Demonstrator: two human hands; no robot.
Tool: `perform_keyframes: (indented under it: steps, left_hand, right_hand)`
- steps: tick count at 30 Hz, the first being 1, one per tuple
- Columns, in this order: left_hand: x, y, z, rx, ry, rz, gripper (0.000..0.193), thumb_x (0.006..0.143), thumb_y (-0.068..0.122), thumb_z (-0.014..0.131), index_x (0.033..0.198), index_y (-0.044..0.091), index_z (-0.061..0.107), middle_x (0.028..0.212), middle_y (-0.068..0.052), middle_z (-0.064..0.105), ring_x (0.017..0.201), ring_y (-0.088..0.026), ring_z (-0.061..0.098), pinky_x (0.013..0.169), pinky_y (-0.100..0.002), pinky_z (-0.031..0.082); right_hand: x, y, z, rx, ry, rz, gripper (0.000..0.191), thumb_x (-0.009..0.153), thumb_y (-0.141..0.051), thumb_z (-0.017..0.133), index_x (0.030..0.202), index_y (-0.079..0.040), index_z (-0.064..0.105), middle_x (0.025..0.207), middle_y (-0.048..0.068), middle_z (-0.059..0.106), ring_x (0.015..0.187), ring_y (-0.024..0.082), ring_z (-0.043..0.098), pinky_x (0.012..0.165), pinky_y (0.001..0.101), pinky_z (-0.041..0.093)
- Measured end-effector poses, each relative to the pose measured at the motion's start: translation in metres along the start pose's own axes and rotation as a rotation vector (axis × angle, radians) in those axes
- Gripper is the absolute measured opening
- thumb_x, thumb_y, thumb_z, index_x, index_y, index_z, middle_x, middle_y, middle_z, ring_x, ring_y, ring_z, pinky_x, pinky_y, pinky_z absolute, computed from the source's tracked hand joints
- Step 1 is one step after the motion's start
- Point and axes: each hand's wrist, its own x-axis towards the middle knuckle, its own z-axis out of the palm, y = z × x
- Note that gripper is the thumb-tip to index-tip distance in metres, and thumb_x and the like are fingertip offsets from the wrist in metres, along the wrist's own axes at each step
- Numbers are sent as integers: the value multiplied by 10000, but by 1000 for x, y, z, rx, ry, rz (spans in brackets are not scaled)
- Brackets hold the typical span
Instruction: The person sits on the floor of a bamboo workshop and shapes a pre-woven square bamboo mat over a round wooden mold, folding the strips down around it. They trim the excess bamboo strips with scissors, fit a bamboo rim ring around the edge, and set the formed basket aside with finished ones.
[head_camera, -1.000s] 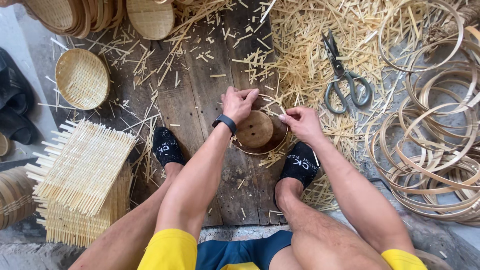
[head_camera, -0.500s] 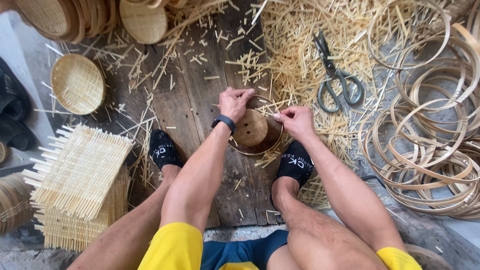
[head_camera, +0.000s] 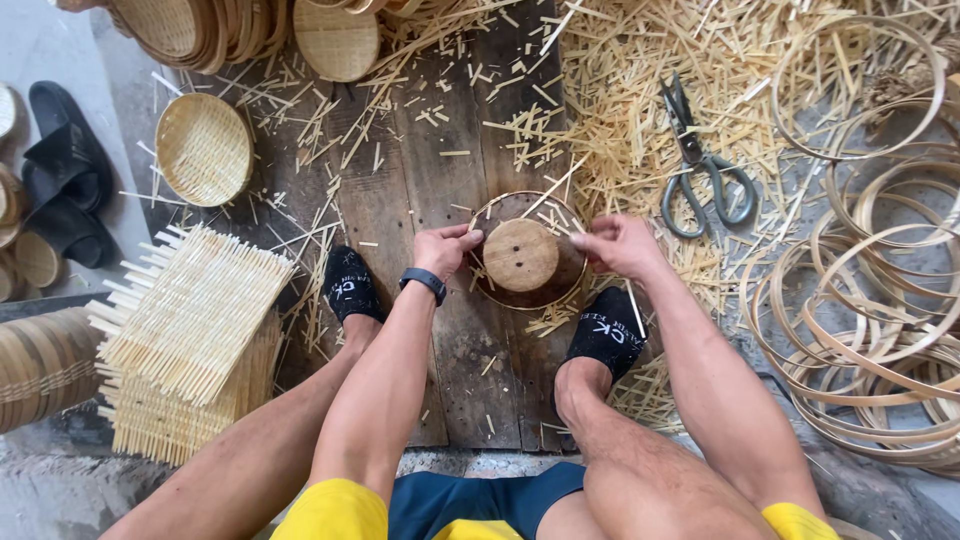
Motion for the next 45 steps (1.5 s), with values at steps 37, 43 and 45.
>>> perform_keyframes:
  steps: [37,43,45]
  left_hand:
    - [-103,91,-16,328,-96,464,304,912,237,760,1164,66,765,1027,-120,783,849,-216,745,781,-374,609]
    - [-149,122,27,-14,-59,955,476,1056,393,616,1369,35,642,1232,-198,698,1105,-274,689,939,-371,558]
    - [-152,123,32,62,15,826,513,1040,454,567,1363,61,633,1148,-178,745,1014,-245,739,862,-340,580]
  right_hand:
    - [-61,-29,32,19,-30,-448,1099,728,-279,874,1574,-33,217,1458,237,462,1314,333,512,1011,428,472]
    - [-71,-74,69,528,47,-254,920,698,-146,837,1426,-54,282,1307,229,524,1100,307,637,921,471,588]
    - [-72,-82,74,626,27,-195,829,727,-109,786,1379,-62,276,1259,211,522,1026,308,658,890,512,603]
